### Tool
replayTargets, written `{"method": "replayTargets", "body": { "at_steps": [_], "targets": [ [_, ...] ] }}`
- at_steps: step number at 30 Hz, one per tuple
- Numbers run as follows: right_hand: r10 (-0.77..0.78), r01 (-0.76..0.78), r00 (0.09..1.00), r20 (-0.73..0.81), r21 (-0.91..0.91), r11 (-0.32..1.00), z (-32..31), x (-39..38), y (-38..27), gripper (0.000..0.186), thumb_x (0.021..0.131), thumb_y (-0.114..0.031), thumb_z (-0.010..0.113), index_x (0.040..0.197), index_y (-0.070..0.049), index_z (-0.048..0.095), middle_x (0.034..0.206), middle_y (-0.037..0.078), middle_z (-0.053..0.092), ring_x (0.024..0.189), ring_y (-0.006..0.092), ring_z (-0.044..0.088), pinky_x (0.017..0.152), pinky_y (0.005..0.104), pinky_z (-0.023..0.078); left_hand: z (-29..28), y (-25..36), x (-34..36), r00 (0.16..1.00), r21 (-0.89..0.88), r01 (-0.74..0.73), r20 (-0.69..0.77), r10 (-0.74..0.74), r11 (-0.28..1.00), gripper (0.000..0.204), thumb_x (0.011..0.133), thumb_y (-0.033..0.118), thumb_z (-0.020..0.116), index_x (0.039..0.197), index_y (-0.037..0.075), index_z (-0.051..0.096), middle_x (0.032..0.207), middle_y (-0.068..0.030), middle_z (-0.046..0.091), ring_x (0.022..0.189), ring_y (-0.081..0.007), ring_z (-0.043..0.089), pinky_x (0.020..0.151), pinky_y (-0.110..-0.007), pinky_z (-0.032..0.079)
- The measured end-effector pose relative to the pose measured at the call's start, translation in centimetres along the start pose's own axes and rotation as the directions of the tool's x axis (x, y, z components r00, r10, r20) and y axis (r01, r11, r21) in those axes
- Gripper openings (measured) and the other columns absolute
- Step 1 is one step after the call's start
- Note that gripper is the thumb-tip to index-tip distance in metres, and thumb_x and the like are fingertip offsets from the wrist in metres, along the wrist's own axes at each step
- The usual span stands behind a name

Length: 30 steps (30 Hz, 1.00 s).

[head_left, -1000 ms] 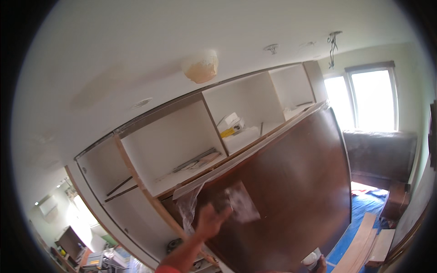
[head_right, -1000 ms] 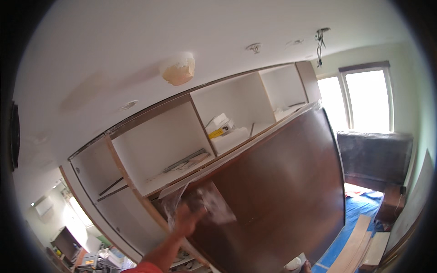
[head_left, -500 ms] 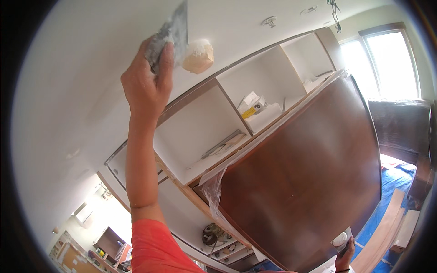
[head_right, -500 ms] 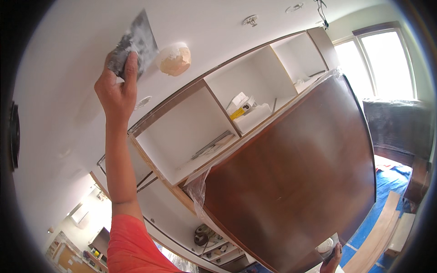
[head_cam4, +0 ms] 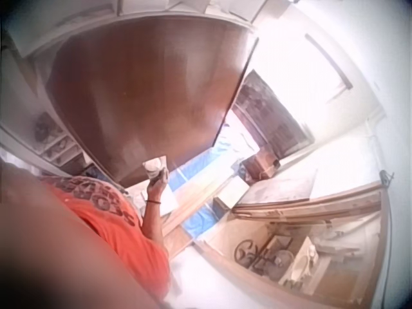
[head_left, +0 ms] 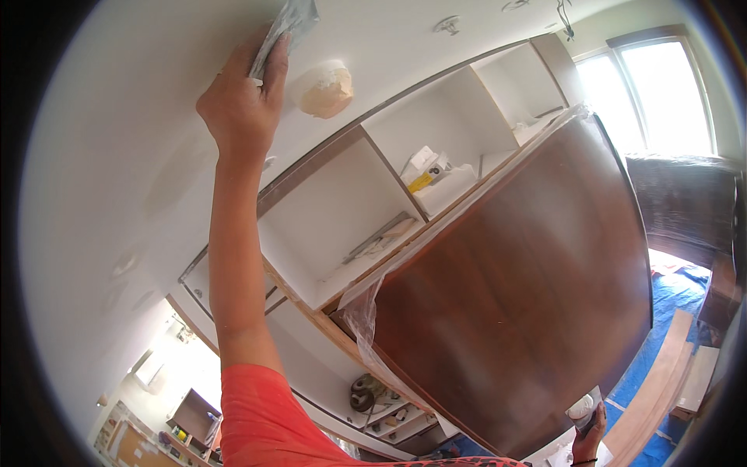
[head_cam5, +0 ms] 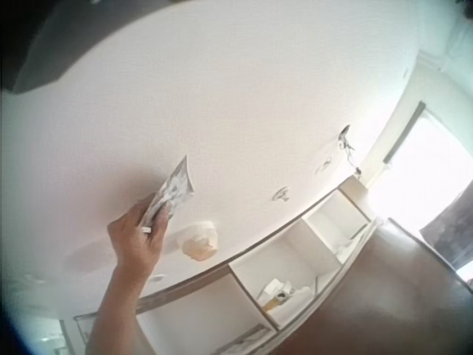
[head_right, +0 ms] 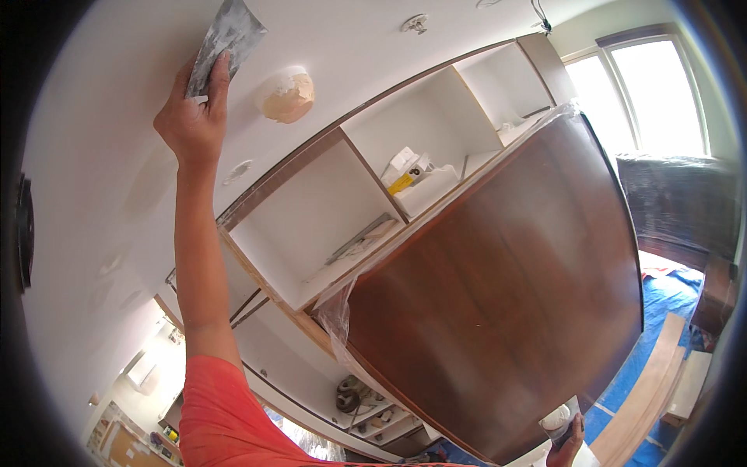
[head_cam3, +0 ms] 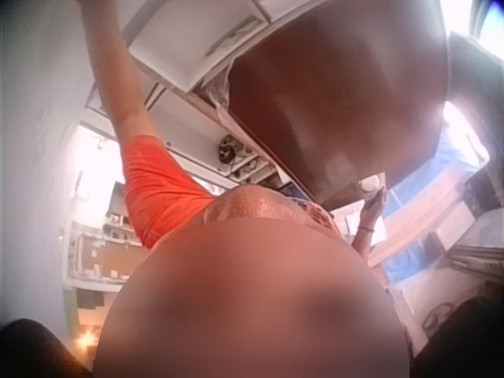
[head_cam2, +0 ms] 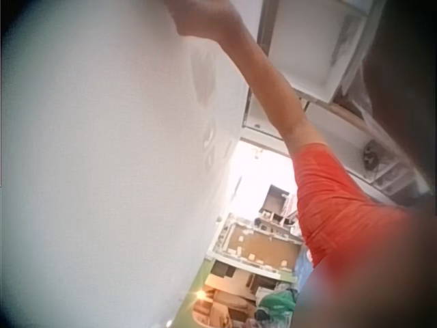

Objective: The person applies plaster to the ceiling using a trowel and hawk. They repeatedly scoop plaster from the hawk and spread it onto the ceiling surface, smoothing the material in place.

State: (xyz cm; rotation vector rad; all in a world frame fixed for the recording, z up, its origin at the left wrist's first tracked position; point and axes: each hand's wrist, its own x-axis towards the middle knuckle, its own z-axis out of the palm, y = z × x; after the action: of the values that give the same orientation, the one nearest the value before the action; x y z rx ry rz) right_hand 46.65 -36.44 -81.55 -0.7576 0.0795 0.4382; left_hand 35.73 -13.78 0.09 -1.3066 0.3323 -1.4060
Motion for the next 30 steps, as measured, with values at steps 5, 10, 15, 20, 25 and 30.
{"method": "replayTargets", "body": {
  "at_steps": [5,10,15,20,25,30],
  "targets": [
    [0.108,-0.119,0.989,0.102,0.104,0.988,1.0,-0.7,-2.6,0.049,0.101,-0.044,0.054,0.139,-0.013,0.053,0.134,0.003,0.057,0.124,0.0163,0.056,0.097,0.0346,0.049,0.8,-0.4,-0.4,0.992,0.053,-0.125,-0.004,0.126,0.991,0.017,0.091,0.024,0.074,0.104,0.012,0.075,0.077,-0.0019,0.074,0.06,-0.0182,0.068,0.054,-0.027,0.052],
    [0.114,-0.123,0.991,0.076,0.14,0.982,1.2,-0.8,-3.5,0.048,0.101,-0.043,0.054,0.139,-0.013,0.054,0.134,0.003,0.057,0.122,0.0168,0.057,0.095,0.0345,0.05,0.8,-0.9,0.5,0.998,0.009,0.048,-0.044,-0.048,0.999,0.018,0.092,0.027,0.074,0.099,0.011,0.074,0.073,-0.003,0.072,0.054,-0.0225,0.065,0.051,-0.029,0.05],
    [0.115,-0.127,0.989,0.092,0.14,0.982,0.9,-0.6,-3.1,0.049,0.101,-0.044,0.054,0.139,-0.014,0.053,0.135,0.002,0.057,0.122,0.0173,0.057,0.095,0.0349,0.05,-0.1,0.0,1.0,1.0,0.009,-0.008,0.023,0.008,1.0,0.023,0.093,0.029,0.073,0.1,0.008,0.075,0.085,-0.0039,0.075,0.066,-0.0201,0.07,0.062,-0.028,0.053],
    [0.13,-0.134,0.991,0.039,0.142,0.981,0.8,-0.6,-2.9,0.048,0.101,-0.044,0.053,0.139,-0.014,0.054,0.136,0.002,0.056,0.123,0.0174,0.057,0.096,0.0349,0.049,0.3,0.5,1.2,0.994,0.011,0.059,0.089,-0.06,0.998,0.025,0.092,0.032,0.073,0.103,0.009,0.074,0.084,-0.0072,0.074,0.066,-0.0226,0.069,0.062,-0.03,0.053],
    [0.142,-0.145,0.989,0.033,0.144,0.979,0.9,-0.8,-3.2,0.047,0.101,-0.043,0.054,0.138,-0.014,0.054,0.133,0.002,0.058,0.121,0.0176,0.058,0.096,0.0342,0.049,0.5,0.3,1.0,0.966,0.185,0.055,0.239,-0.1,0.981,0.03,0.094,0.034,0.071,0.105,0.006,0.073,0.083,-0.0112,0.073,0.066,-0.0298,0.067,0.063,-0.034,0.054],
    [0.119,-0.128,0.99,0.07,0.14,0.982,1.0,-1.2,-3.6,0.047,0.101,-0.042,0.053,0.138,-0.013,0.054,0.135,0.003,0.057,0.122,0.018,0.058,0.095,0.0347,0.051,-2.2,0.7,1.6,0.988,0.111,0.049,0.141,-0.065,0.993,0.037,0.095,0.039,0.069,0.101,0.002,0.071,0.085,-0.0159,0.073,0.068,-0.0336,0.068,0.063,-0.037,0.054]
  ]
}}
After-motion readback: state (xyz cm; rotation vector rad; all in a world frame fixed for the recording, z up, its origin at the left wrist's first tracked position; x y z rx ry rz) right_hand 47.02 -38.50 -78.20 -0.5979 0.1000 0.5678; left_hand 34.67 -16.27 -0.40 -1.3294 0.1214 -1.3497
